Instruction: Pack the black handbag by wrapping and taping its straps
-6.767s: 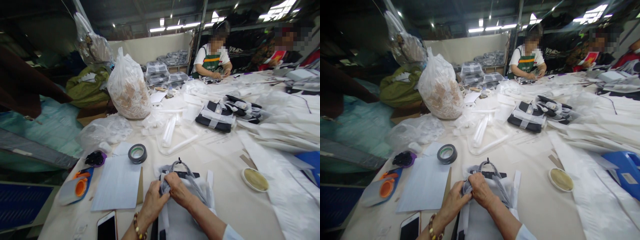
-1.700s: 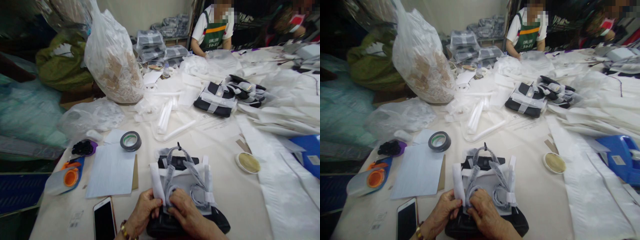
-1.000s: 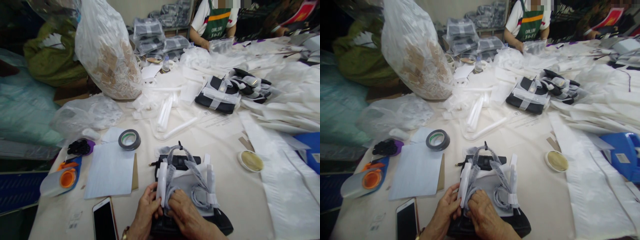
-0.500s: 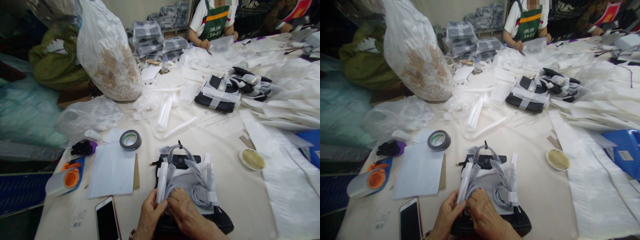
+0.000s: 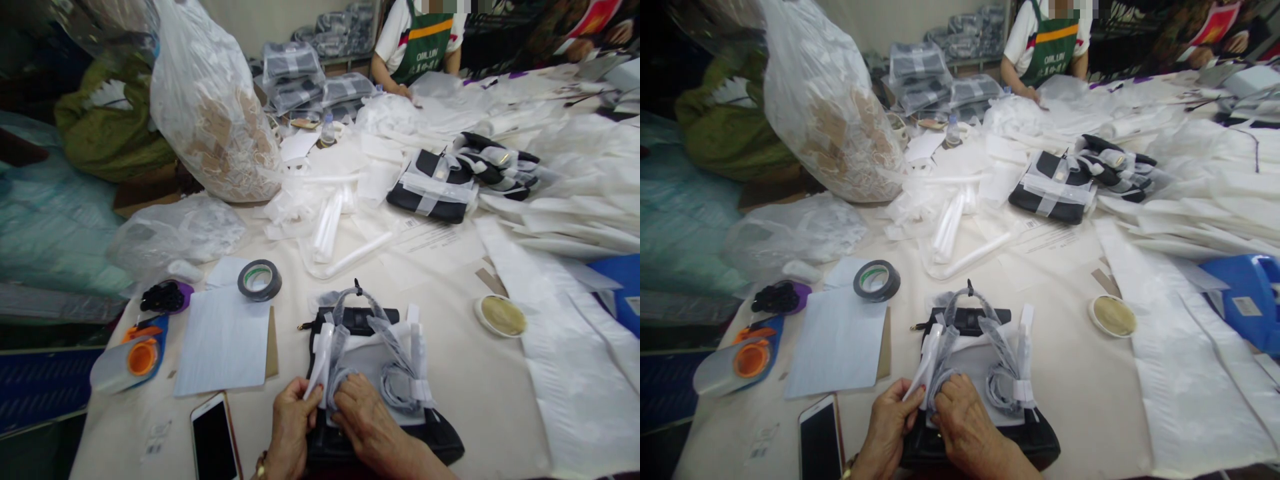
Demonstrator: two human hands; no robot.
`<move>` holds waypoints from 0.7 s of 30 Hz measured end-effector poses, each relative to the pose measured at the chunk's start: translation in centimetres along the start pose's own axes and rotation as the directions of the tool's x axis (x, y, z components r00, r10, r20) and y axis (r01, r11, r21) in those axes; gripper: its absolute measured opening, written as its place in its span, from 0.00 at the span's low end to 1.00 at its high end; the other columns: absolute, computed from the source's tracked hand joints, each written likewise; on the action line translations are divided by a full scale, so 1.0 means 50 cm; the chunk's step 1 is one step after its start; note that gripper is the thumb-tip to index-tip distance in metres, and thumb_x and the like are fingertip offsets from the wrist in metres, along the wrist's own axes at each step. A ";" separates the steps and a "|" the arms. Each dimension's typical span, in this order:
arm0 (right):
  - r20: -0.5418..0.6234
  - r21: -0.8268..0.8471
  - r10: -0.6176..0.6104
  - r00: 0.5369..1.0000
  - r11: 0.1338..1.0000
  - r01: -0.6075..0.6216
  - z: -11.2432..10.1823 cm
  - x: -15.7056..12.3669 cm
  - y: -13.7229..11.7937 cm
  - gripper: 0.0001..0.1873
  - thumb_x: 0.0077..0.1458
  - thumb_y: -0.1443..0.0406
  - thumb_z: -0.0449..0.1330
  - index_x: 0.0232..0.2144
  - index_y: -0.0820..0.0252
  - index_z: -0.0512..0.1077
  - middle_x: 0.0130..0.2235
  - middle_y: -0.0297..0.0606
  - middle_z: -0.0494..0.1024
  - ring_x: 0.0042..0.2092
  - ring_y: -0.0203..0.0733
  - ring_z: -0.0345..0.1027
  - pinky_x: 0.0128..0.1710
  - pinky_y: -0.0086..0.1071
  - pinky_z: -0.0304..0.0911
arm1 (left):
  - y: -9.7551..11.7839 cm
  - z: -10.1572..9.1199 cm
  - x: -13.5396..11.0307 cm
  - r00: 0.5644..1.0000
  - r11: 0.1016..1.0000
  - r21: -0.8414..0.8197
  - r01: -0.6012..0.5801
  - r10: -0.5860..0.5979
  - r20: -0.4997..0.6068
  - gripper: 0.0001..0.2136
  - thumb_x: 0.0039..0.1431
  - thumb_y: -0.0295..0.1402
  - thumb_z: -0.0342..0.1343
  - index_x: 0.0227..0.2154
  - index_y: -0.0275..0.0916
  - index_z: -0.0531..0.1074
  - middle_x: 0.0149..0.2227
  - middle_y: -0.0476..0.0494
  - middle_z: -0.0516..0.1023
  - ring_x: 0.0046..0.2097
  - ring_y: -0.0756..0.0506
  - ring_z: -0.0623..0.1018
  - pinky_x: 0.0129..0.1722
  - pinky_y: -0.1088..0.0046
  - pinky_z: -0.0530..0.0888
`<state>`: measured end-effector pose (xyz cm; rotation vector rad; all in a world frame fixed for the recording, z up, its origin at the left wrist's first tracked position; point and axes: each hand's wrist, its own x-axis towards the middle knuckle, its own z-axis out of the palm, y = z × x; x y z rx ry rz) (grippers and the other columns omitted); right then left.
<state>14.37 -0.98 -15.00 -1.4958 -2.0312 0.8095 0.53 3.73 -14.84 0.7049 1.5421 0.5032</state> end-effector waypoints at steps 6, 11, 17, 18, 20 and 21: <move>-0.037 -0.005 -0.024 0.999 1.000 0.023 0.005 0.002 0.003 0.09 0.50 0.74 0.51 0.34 0.60 0.65 0.34 0.39 0.69 0.38 0.42 0.59 0.42 0.37 0.57 | 0.004 0.003 -0.003 0.998 0.999 -0.034 -0.031 0.030 -0.047 0.20 0.32 0.46 0.62 0.23 0.37 0.64 0.12 0.58 0.59 0.14 0.57 0.55 0.15 0.81 0.49; -0.044 0.000 -0.027 0.999 1.000 0.027 0.006 0.003 0.004 0.09 0.50 0.74 0.50 0.33 0.60 0.65 0.33 0.39 0.69 0.37 0.42 0.59 0.41 0.37 0.57 | -0.002 0.004 -0.002 0.996 0.997 0.020 -0.068 0.069 -0.058 0.15 0.36 0.41 0.59 0.18 0.38 0.60 0.11 0.58 0.56 0.15 0.56 0.55 0.16 0.81 0.50; -0.033 0.012 -0.016 0.999 1.000 0.017 0.004 0.002 0.002 0.08 0.50 0.74 0.51 0.33 0.61 0.65 0.33 0.39 0.69 0.37 0.41 0.58 0.41 0.37 0.57 | -0.005 0.003 -0.002 0.971 0.945 0.259 -0.198 0.225 -0.079 0.11 0.41 0.40 0.55 0.17 0.39 0.63 0.13 0.56 0.58 0.17 0.53 0.58 0.18 0.78 0.56; -0.036 0.008 -0.016 0.999 1.000 0.017 0.005 0.002 0.003 0.08 0.50 0.74 0.51 0.33 0.61 0.65 0.33 0.39 0.69 0.37 0.41 0.58 0.41 0.38 0.57 | -0.004 0.002 -0.004 0.959 0.923 0.300 -0.242 0.275 -0.071 0.10 0.41 0.40 0.55 0.17 0.39 0.64 0.13 0.55 0.59 0.18 0.52 0.60 0.19 0.77 0.58; -0.038 0.004 -0.012 0.999 1.000 0.012 0.007 0.000 0.004 0.09 0.50 0.74 0.51 0.34 0.60 0.65 0.34 0.39 0.69 0.37 0.41 0.58 0.42 0.38 0.57 | -0.003 0.000 -0.008 0.922 0.866 0.367 -0.339 0.384 -0.056 0.09 0.43 0.39 0.54 0.18 0.40 0.66 0.16 0.52 0.63 0.22 0.49 0.64 0.23 0.76 0.62; -0.039 0.003 -0.011 0.999 1.000 0.011 0.008 0.000 0.005 0.09 0.50 0.74 0.51 0.34 0.60 0.65 0.34 0.39 0.69 0.37 0.41 0.58 0.43 0.38 0.57 | -0.003 -0.001 -0.010 0.899 0.834 0.395 -0.385 0.435 -0.043 0.08 0.44 0.39 0.54 0.18 0.40 0.67 0.18 0.50 0.65 0.24 0.48 0.66 0.25 0.75 0.63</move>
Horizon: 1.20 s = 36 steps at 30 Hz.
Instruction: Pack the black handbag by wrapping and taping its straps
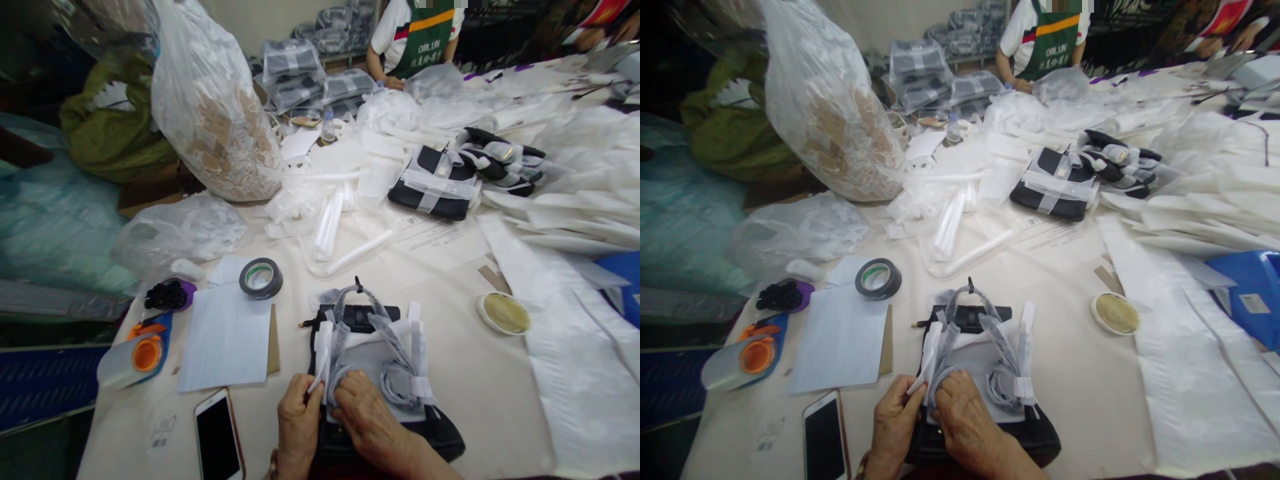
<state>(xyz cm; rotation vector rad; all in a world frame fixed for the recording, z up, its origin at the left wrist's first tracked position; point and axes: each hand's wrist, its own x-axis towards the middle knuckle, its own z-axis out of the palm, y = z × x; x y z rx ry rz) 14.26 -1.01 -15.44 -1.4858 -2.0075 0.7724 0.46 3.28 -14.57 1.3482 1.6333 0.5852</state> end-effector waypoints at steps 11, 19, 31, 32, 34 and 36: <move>-0.038 -0.003 -0.015 0.999 1.000 0.015 0.013 -0.008 0.007 0.12 0.50 0.75 0.47 0.35 0.61 0.65 0.33 0.40 0.68 0.37 0.41 0.58 0.44 0.41 0.57 | 0.006 -0.015 -0.018 0.927 0.924 0.175 -0.341 0.300 0.225 0.10 0.55 0.33 0.45 0.25 0.40 0.70 0.25 0.43 0.68 0.28 0.47 0.69 0.29 0.73 0.62; 0.007 0.008 -0.002 1.000 1.000 0.002 0.005 -0.003 0.004 0.10 0.50 0.75 0.49 0.35 0.61 0.65 0.34 0.40 0.68 0.37 0.42 0.58 0.42 0.39 0.57 | 0.028 -0.011 0.006 0.988 0.998 0.047 0.040 -0.046 0.145 0.19 0.47 0.47 0.51 0.12 0.39 0.62 0.15 0.50 0.62 0.20 0.50 0.63 0.22 0.75 0.60; -0.067 -0.014 -0.072 0.995 0.997 0.071 0.011 -0.004 0.010 0.08 0.50 0.74 0.50 0.33 0.62 0.64 0.31 0.39 0.66 0.34 0.41 0.56 0.36 0.37 0.57 | 0.030 -0.010 0.020 0.903 0.867 -0.281 0.412 -0.348 0.251 0.15 0.32 0.40 0.63 0.18 0.36 0.65 0.14 0.54 0.65 0.16 0.54 0.63 0.17 0.79 0.58; -0.065 -0.011 -0.068 0.996 0.998 0.068 0.012 -0.004 0.011 0.08 0.50 0.74 0.50 0.33 0.62 0.64 0.31 0.39 0.66 0.34 0.41 0.56 0.37 0.37 0.57 | 0.026 -0.010 0.024 0.893 0.853 -0.294 0.432 -0.359 0.271 0.15 0.32 0.39 0.63 0.19 0.36 0.65 0.14 0.54 0.66 0.15 0.55 0.63 0.17 0.80 0.58; -0.062 0.001 -0.066 0.996 0.998 0.066 0.012 -0.005 0.012 0.07 0.51 0.74 0.50 0.33 0.62 0.64 0.31 0.39 0.66 0.35 0.41 0.56 0.38 0.38 0.58 | 0.019 -0.013 0.032 0.870 0.827 -0.308 0.471 -0.378 0.315 0.16 0.31 0.38 0.64 0.21 0.35 0.65 0.14 0.54 0.66 0.15 0.55 0.63 0.16 0.80 0.58; -0.066 0.015 -0.064 0.996 0.998 0.065 0.013 -0.006 0.014 0.07 0.51 0.74 0.49 0.33 0.62 0.64 0.32 0.39 0.67 0.35 0.41 0.56 0.38 0.37 0.58 | 0.016 -0.016 0.039 0.848 0.807 -0.312 0.501 -0.385 0.363 0.18 0.31 0.38 0.65 0.24 0.34 0.66 0.14 0.55 0.65 0.15 0.55 0.62 0.16 0.80 0.57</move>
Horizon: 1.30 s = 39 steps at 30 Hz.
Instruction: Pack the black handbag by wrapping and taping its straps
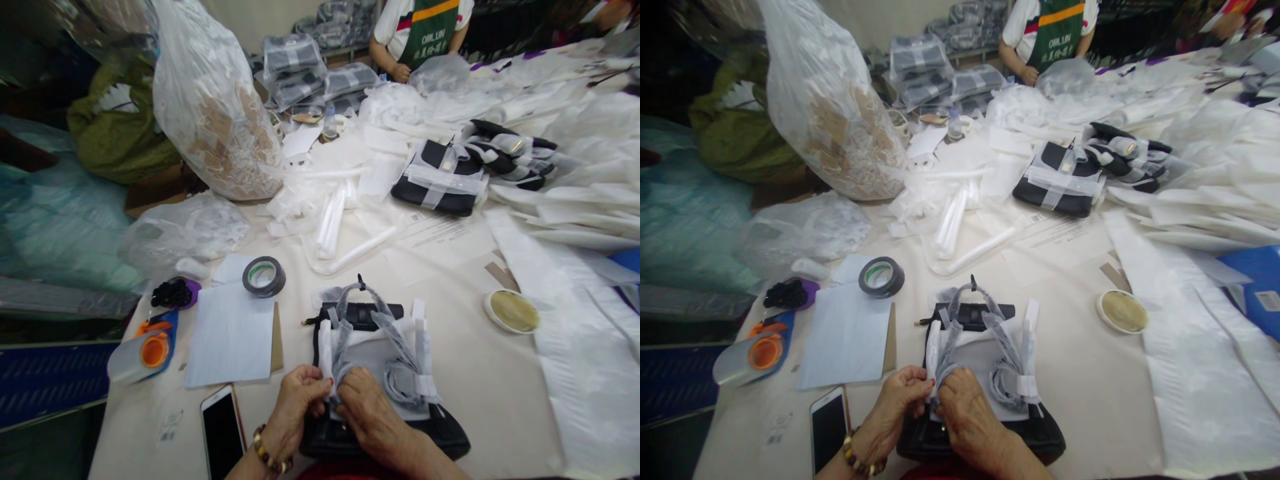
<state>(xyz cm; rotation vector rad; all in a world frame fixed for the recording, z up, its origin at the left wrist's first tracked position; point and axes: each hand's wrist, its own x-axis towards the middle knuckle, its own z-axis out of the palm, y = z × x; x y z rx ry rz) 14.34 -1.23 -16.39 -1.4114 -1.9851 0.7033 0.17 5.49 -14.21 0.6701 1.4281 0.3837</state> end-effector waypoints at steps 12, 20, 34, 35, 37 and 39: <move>0.012 0.117 0.054 0.998 0.992 -0.055 -0.017 0.009 0.002 0.04 0.54 0.70 0.50 0.32 0.60 0.64 0.32 0.37 0.68 0.36 0.40 0.59 0.38 0.34 0.59 | 0.004 -0.010 0.006 0.988 1.000 -0.002 -0.003 0.003 0.157 0.15 0.35 0.37 0.62 0.24 0.32 0.68 0.15 0.53 0.65 0.15 0.57 0.60 0.16 0.81 0.55; 0.025 0.083 0.058 0.998 0.995 -0.060 -0.013 0.012 0.000 0.03 0.54 0.70 0.51 0.31 0.60 0.64 0.33 0.38 0.68 0.36 0.41 0.59 0.40 0.37 0.60 | -0.011 0.006 0.006 0.967 0.882 0.398 -0.254 0.244 0.075 0.05 0.44 0.32 0.48 0.23 0.36 0.63 0.20 0.52 0.65 0.21 0.53 0.63 0.20 0.79 0.60; -0.036 -0.049 -0.029 0.999 0.998 0.028 0.001 0.006 0.001 0.11 0.50 0.76 0.47 0.32 0.63 0.65 0.31 0.40 0.67 0.35 0.41 0.58 0.40 0.40 0.60 | -0.015 0.018 -0.038 0.906 0.496 0.779 -0.383 0.365 0.213 0.19 0.52 0.26 0.40 0.48 0.34 0.63 0.45 0.35 0.71 0.46 0.44 0.70 0.47 0.70 0.65; -0.048 -0.058 -0.038 0.998 0.998 0.035 0.002 0.006 0.001 0.11 0.49 0.76 0.46 0.32 0.63 0.66 0.31 0.40 0.67 0.35 0.41 0.58 0.41 0.40 0.60 | -0.015 0.016 -0.039 0.912 0.506 0.776 -0.377 0.348 0.216 0.20 0.52 0.26 0.40 0.50 0.33 0.61 0.47 0.35 0.70 0.48 0.44 0.69 0.49 0.70 0.65; -0.058 -0.068 -0.045 0.997 0.997 0.041 0.005 0.005 0.000 0.12 0.49 0.77 0.46 0.32 0.63 0.66 0.31 0.41 0.67 0.35 0.42 0.57 0.41 0.40 0.60 | -0.010 0.014 -0.040 0.919 0.527 0.761 -0.379 0.313 0.241 0.22 0.53 0.26 0.40 0.52 0.33 0.59 0.47 0.36 0.70 0.48 0.44 0.69 0.50 0.71 0.64; -0.067 -0.075 -0.056 0.996 0.996 0.051 0.008 0.005 -0.001 0.13 0.48 0.77 0.46 0.33 0.64 0.66 0.31 0.41 0.67 0.35 0.42 0.57 0.41 0.40 0.60 | -0.002 0.016 -0.040 0.918 0.551 0.738 -0.389 0.298 0.262 0.21 0.54 0.28 0.40 0.52 0.34 0.60 0.46 0.38 0.72 0.47 0.44 0.70 0.49 0.71 0.64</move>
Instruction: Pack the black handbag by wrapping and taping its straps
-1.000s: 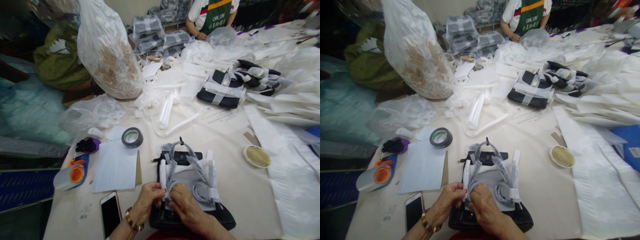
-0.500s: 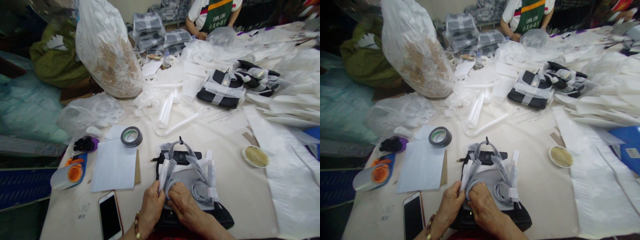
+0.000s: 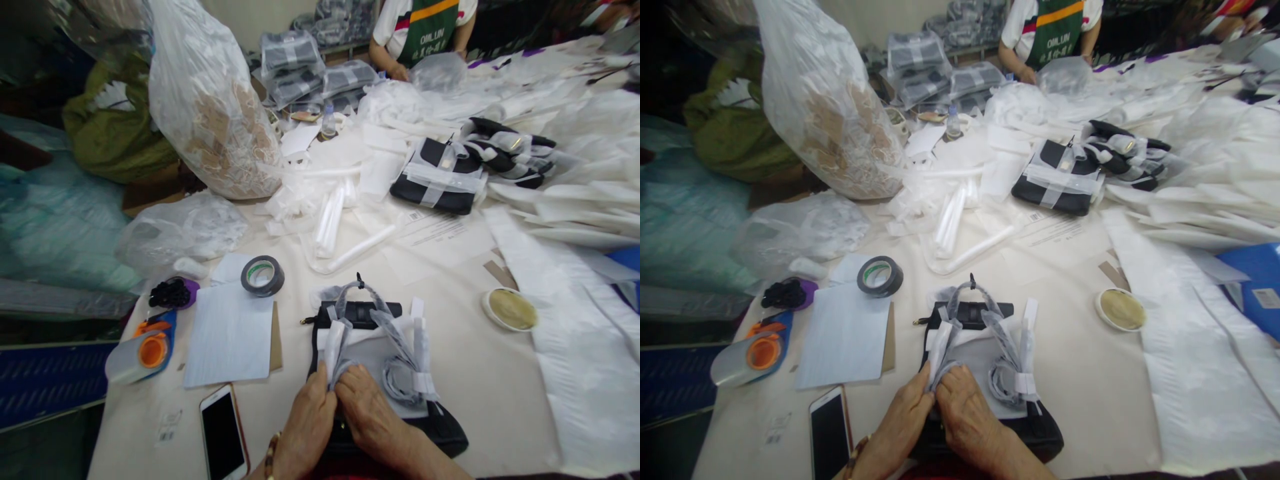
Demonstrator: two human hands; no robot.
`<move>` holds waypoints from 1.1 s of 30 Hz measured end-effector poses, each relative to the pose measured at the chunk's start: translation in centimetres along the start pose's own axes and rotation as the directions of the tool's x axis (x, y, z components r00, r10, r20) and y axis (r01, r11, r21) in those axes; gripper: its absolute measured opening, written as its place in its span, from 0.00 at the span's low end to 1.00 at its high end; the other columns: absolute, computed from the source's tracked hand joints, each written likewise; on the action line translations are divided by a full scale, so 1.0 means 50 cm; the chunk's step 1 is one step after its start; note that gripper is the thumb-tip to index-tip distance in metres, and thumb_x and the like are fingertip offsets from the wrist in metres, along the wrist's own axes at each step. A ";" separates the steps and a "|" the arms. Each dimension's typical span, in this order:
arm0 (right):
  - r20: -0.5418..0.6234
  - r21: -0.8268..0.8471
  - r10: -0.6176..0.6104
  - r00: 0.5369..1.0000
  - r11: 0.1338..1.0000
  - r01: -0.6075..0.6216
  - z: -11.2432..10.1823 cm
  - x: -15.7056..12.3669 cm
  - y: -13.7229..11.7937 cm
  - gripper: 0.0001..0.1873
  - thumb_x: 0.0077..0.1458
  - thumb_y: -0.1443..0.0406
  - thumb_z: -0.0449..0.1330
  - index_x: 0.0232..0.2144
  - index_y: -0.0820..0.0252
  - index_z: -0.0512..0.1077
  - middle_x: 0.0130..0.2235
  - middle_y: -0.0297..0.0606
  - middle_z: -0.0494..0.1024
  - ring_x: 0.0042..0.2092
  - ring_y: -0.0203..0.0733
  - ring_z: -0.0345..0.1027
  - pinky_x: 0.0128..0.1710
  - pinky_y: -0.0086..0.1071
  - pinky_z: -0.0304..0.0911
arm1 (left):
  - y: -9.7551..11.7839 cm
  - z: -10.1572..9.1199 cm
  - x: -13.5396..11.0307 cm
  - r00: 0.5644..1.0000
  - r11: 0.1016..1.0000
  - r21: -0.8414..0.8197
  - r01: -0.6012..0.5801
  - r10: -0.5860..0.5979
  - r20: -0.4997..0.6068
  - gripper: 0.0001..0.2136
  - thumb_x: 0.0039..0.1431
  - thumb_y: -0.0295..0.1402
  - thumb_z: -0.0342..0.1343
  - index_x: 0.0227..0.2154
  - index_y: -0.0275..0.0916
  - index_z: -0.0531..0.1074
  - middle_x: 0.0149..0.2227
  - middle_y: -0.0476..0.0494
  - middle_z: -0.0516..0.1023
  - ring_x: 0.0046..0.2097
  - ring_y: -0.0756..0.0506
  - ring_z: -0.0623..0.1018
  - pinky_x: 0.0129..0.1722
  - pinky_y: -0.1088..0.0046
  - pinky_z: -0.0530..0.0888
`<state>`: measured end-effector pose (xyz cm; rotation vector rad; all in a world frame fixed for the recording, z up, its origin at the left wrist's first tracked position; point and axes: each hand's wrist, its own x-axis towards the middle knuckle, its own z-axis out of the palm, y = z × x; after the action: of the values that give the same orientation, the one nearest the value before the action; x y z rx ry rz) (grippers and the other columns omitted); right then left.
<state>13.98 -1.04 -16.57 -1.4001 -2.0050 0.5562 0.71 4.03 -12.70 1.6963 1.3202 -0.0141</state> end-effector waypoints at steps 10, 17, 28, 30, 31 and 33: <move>-0.103 -0.162 -0.081 0.991 0.985 0.063 0.007 -0.004 -0.012 0.20 0.43 0.79 0.45 0.39 0.69 0.66 0.35 0.47 0.69 0.41 0.46 0.58 0.44 0.42 0.59 | 0.015 -0.005 0.023 1.000 0.980 -0.198 0.028 -0.030 -0.007 0.16 0.55 0.35 0.42 0.42 0.34 0.69 0.37 0.40 0.75 0.37 0.45 0.72 0.42 0.72 0.67; -0.121 -0.239 -0.144 0.982 0.965 0.112 0.000 0.009 -0.024 0.19 0.43 0.80 0.44 0.36 0.70 0.67 0.30 0.45 0.69 0.35 0.44 0.58 0.40 0.41 0.60 | 0.011 -0.014 0.036 0.985 0.817 -0.564 0.120 -0.027 0.170 0.14 0.49 0.37 0.49 0.33 0.31 0.70 0.30 0.45 0.74 0.35 0.46 0.71 0.35 0.74 0.68; -0.002 -0.114 0.072 0.997 0.991 -0.072 -0.004 -0.004 -0.008 0.04 0.52 0.71 0.54 0.31 0.61 0.67 0.29 0.39 0.72 0.32 0.42 0.63 0.32 0.34 0.60 | -0.003 0.002 0.042 0.998 0.985 -0.167 0.050 -0.054 -0.022 0.10 0.53 0.35 0.45 0.30 0.34 0.68 0.29 0.45 0.73 0.32 0.47 0.70 0.34 0.74 0.67; 0.060 -0.045 0.082 0.995 0.996 -0.080 -0.036 0.003 -0.001 0.06 0.52 0.70 0.55 0.35 0.60 0.67 0.31 0.38 0.73 0.34 0.41 0.64 0.34 0.33 0.61 | -0.004 0.002 0.041 0.999 0.983 -0.179 0.046 -0.050 -0.020 0.11 0.54 0.35 0.44 0.32 0.34 0.68 0.30 0.45 0.74 0.33 0.47 0.71 0.35 0.74 0.67; 0.058 -0.032 0.075 0.996 0.997 -0.073 -0.053 0.010 0.004 0.08 0.53 0.70 0.55 0.38 0.60 0.67 0.33 0.38 0.73 0.35 0.41 0.65 0.35 0.33 0.61 | -0.006 0.002 0.040 0.999 0.981 -0.190 0.046 -0.050 -0.019 0.12 0.54 0.35 0.44 0.33 0.34 0.68 0.30 0.45 0.74 0.33 0.46 0.71 0.35 0.74 0.67; 0.029 -0.069 0.063 0.998 0.996 -0.061 -0.079 0.025 0.016 0.13 0.53 0.70 0.54 0.43 0.61 0.64 0.36 0.40 0.72 0.38 0.42 0.64 0.37 0.35 0.61 | -0.007 0.003 0.039 0.998 0.976 -0.210 0.048 -0.053 -0.021 0.13 0.54 0.35 0.44 0.36 0.34 0.69 0.31 0.45 0.75 0.34 0.46 0.72 0.35 0.74 0.67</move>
<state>16.95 0.39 -13.97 -1.5075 -2.0282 0.5443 1.34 5.35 -14.04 1.4887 1.3348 0.1147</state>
